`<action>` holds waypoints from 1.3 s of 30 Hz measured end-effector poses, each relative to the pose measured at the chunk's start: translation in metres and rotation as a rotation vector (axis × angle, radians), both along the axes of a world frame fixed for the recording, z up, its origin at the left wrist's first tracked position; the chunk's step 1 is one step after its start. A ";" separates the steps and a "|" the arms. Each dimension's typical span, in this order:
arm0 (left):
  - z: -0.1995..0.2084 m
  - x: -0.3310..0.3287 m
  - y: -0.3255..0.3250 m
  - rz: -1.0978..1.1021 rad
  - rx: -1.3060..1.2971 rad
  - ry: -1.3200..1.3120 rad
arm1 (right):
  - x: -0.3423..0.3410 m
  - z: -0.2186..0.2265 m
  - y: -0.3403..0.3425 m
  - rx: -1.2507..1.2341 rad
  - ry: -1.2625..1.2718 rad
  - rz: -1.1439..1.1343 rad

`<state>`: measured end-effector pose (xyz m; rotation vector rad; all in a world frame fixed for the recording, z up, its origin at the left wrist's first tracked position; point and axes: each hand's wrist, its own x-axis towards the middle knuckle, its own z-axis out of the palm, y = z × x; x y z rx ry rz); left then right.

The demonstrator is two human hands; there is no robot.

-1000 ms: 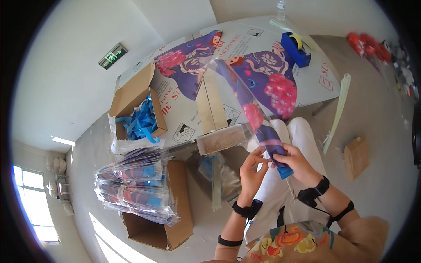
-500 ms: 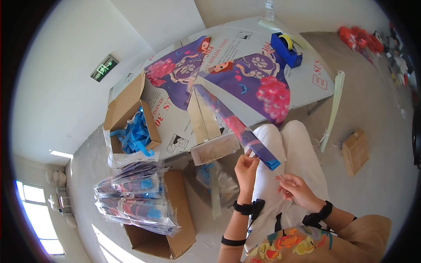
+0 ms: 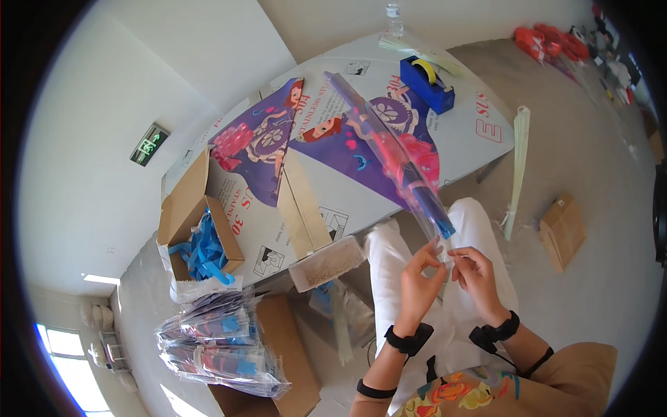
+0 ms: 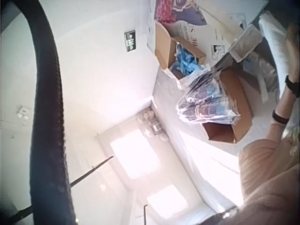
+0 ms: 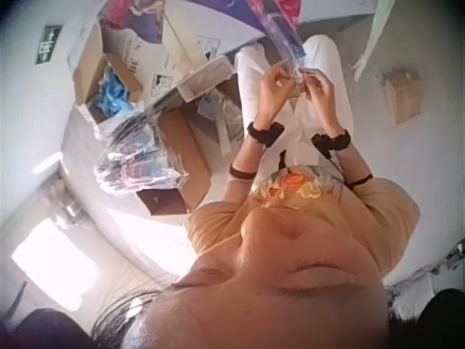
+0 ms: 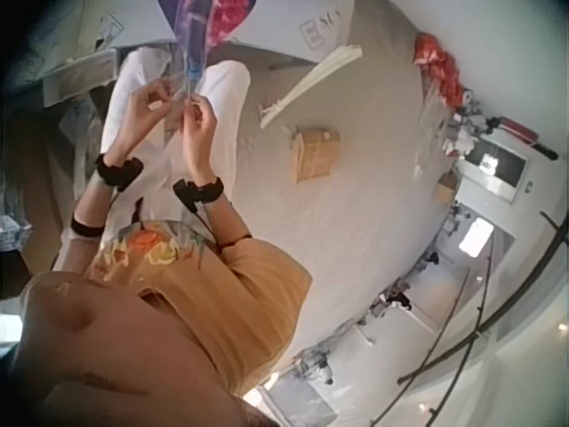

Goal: Assembling a character-themed kite by attaching plastic support sticks and adhesive ribbons.

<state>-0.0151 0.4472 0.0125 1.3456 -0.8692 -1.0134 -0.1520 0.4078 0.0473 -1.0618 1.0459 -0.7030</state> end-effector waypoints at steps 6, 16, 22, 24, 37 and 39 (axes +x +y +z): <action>-0.059 -0.005 -0.021 0.064 0.156 0.534 | -0.002 -0.066 -0.020 0.074 -0.009 0.045; -0.062 -0.004 -0.011 0.024 0.283 0.465 | 0.000 -0.066 -0.028 -0.287 0.606 0.054; -0.059 0.008 -0.008 0.084 0.322 0.587 | -0.001 -0.093 -0.042 -0.299 0.323 -0.114; -0.062 0.015 -0.002 0.096 0.336 0.578 | -0.006 -0.090 -0.039 -0.029 0.093 -0.107; 0.003 0.024 0.018 0.009 0.210 -0.700 | 0.013 -0.079 -0.037 0.475 -0.036 0.129; -0.002 0.018 0.012 -0.058 0.136 -0.737 | 0.016 -0.078 -0.038 0.381 -0.062 0.180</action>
